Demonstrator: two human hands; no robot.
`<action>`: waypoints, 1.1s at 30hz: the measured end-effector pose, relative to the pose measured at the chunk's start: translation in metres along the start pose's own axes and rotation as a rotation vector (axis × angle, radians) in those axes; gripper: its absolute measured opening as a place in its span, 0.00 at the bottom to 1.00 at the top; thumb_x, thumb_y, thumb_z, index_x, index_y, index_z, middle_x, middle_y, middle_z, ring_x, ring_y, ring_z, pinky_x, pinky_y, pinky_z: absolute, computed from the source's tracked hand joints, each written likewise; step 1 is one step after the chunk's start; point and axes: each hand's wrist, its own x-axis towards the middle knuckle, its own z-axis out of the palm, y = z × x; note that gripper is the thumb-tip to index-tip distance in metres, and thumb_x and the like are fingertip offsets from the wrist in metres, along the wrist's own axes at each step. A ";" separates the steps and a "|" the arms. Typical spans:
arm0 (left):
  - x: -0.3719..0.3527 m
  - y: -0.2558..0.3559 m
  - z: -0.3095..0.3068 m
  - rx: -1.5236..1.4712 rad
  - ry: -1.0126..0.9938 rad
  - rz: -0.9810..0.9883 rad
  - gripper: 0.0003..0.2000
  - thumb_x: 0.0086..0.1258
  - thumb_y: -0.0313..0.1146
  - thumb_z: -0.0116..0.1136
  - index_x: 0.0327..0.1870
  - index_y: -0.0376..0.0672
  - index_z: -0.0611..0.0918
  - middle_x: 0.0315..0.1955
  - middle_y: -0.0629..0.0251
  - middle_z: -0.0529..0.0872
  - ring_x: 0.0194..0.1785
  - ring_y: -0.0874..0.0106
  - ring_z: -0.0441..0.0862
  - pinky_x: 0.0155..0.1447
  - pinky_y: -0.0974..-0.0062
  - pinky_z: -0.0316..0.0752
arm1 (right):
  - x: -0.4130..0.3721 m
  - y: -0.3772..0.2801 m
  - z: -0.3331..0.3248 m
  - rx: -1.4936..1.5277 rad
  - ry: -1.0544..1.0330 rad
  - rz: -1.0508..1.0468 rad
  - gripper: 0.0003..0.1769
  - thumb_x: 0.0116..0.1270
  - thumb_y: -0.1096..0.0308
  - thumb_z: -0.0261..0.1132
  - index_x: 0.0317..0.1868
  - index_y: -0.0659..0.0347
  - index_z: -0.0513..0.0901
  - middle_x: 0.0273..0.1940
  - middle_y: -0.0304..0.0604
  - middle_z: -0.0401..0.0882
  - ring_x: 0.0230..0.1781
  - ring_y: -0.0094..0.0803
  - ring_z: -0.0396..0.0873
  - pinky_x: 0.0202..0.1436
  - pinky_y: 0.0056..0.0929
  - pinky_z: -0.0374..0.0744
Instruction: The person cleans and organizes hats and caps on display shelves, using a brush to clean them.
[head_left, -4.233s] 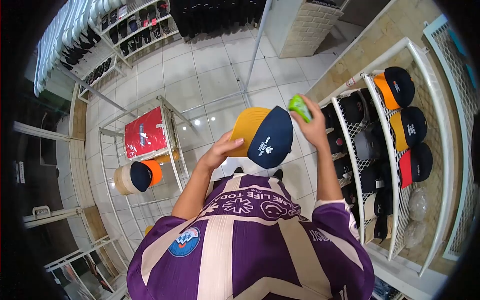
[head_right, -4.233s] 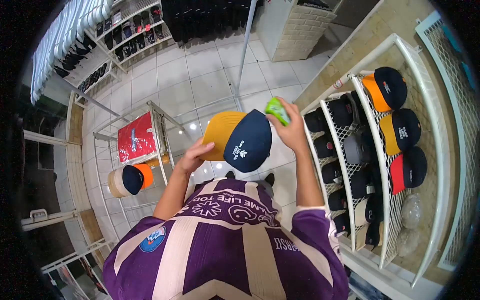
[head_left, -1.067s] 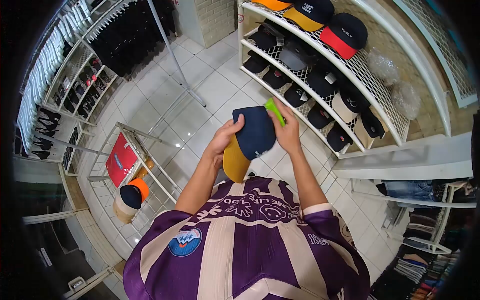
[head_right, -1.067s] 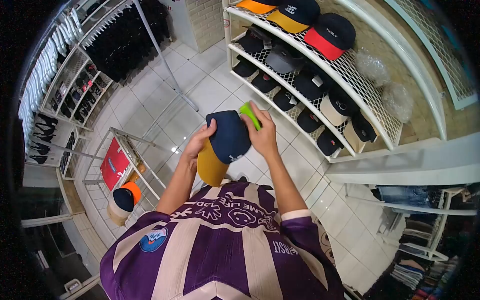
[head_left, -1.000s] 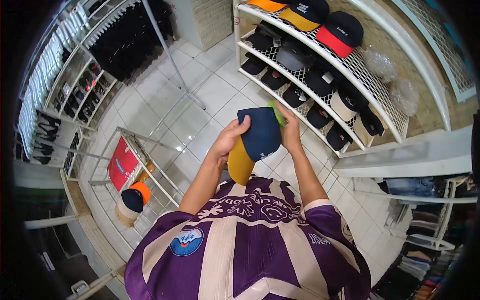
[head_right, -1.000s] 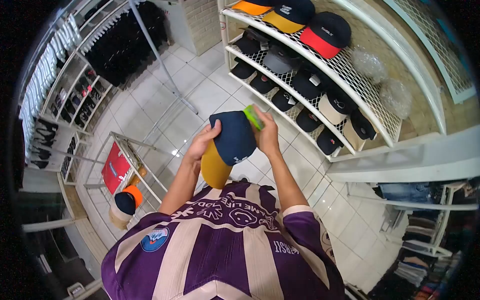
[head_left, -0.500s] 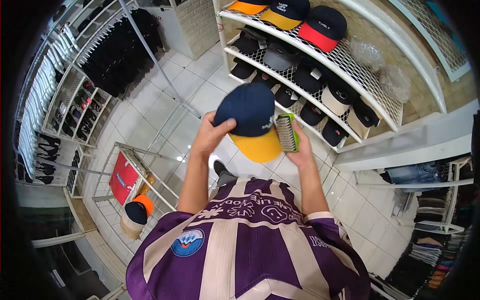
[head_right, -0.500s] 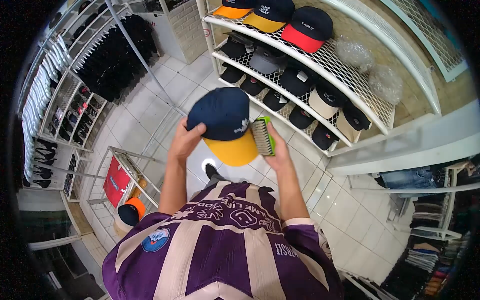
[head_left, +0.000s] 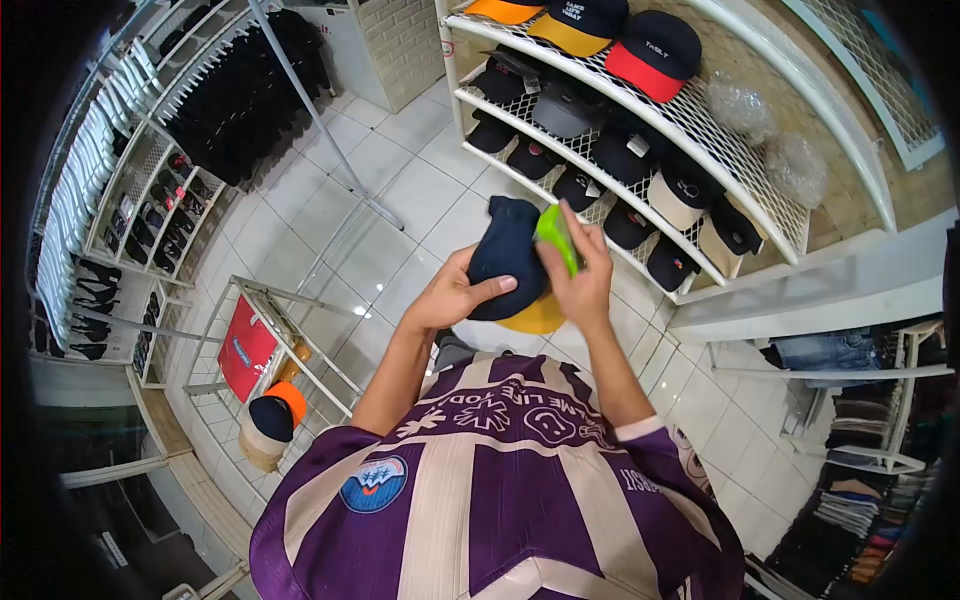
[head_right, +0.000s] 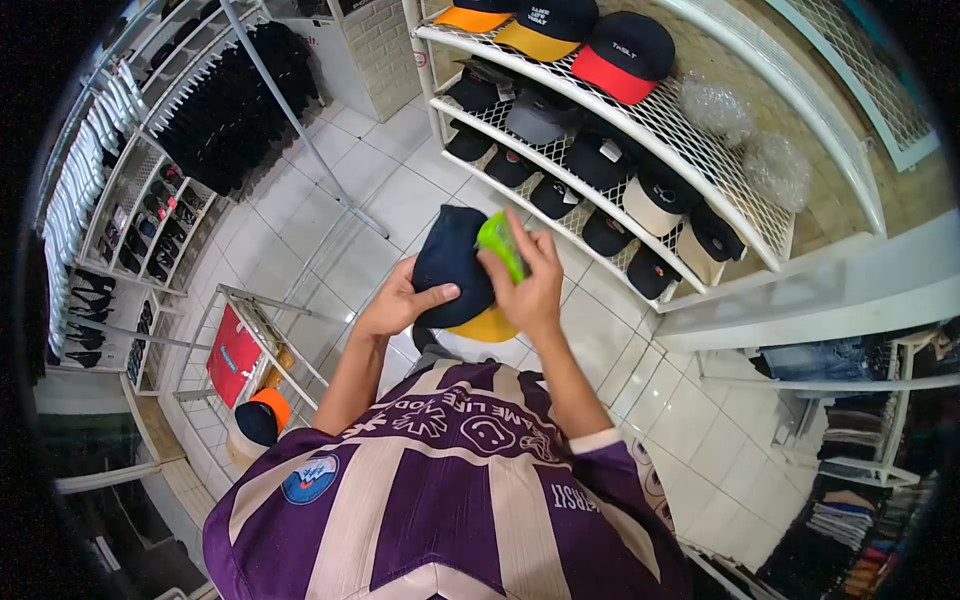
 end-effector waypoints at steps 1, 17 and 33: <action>-0.001 0.001 0.002 -0.005 -0.002 -0.004 0.20 0.71 0.28 0.70 0.62 0.34 0.80 0.50 0.67 0.88 0.51 0.78 0.84 0.61 0.74 0.79 | 0.005 0.017 0.000 0.011 -0.035 0.063 0.30 0.66 0.70 0.74 0.68 0.66 0.80 0.41 0.47 0.78 0.40 0.37 0.79 0.46 0.32 0.77; 0.001 -0.025 0.000 -0.133 0.083 -0.091 0.17 0.72 0.28 0.69 0.59 0.36 0.82 0.48 0.67 0.89 0.48 0.77 0.86 0.58 0.74 0.82 | 0.013 -0.021 0.013 -0.038 -0.087 -0.316 0.35 0.61 0.70 0.77 0.70 0.62 0.79 0.46 0.50 0.78 0.45 0.43 0.81 0.53 0.35 0.79; 0.003 -0.019 0.004 -0.204 0.169 -0.118 0.18 0.70 0.28 0.70 0.59 0.36 0.81 0.47 0.66 0.89 0.47 0.76 0.86 0.56 0.73 0.83 | 0.024 -0.004 0.007 0.082 -0.075 -0.134 0.37 0.58 0.69 0.79 0.70 0.58 0.80 0.49 0.49 0.78 0.47 0.42 0.81 0.54 0.33 0.79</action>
